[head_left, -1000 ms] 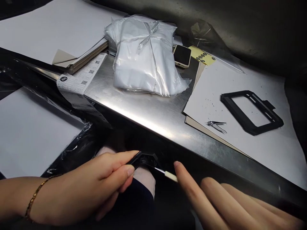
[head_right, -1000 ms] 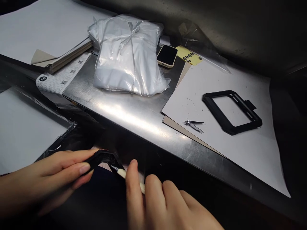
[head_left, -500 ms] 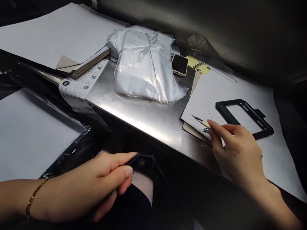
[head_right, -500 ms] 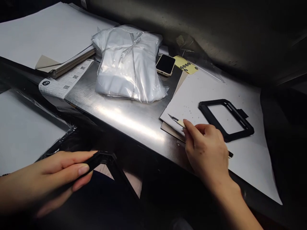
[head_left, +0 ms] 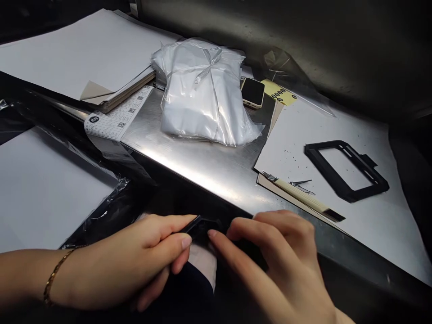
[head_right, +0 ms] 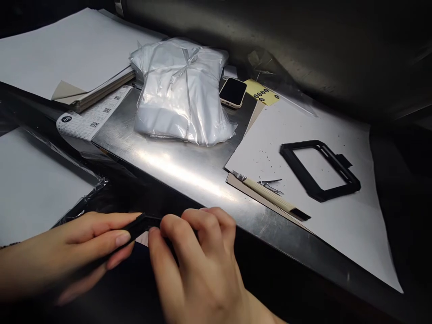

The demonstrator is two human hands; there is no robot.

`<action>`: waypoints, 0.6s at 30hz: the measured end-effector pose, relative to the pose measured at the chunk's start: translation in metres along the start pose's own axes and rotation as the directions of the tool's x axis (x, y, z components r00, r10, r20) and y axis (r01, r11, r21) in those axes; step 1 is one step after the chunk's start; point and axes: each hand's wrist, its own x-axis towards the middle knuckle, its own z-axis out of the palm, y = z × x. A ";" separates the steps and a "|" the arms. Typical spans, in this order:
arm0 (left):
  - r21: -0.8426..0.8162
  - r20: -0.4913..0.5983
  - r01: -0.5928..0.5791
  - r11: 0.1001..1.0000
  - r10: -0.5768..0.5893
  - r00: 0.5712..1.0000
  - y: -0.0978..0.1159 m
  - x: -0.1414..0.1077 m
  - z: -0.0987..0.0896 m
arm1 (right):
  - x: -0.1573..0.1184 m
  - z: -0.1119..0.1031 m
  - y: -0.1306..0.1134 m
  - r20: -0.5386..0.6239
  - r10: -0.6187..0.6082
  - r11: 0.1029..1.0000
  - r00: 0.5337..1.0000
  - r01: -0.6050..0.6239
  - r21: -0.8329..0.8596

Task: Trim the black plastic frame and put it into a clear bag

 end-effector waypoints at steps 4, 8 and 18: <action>0.063 0.027 -0.031 0.998 0.029 0.999 0.002 -0.002 -0.002 | 0.010 0.006 0.000 0.069 -0.108 0.994 0.992 0.106 0.022; 0.113 0.040 -0.057 0.992 0.052 0.998 0.001 -0.004 -0.005 | 0.017 0.005 -0.004 0.090 -0.138 0.990 0.986 0.139 -0.001; 0.078 0.046 -0.072 0.994 0.069 0.997 -0.001 -0.001 -0.004 | 0.005 0.017 -0.005 0.023 -0.149 0.987 0.989 0.148 0.057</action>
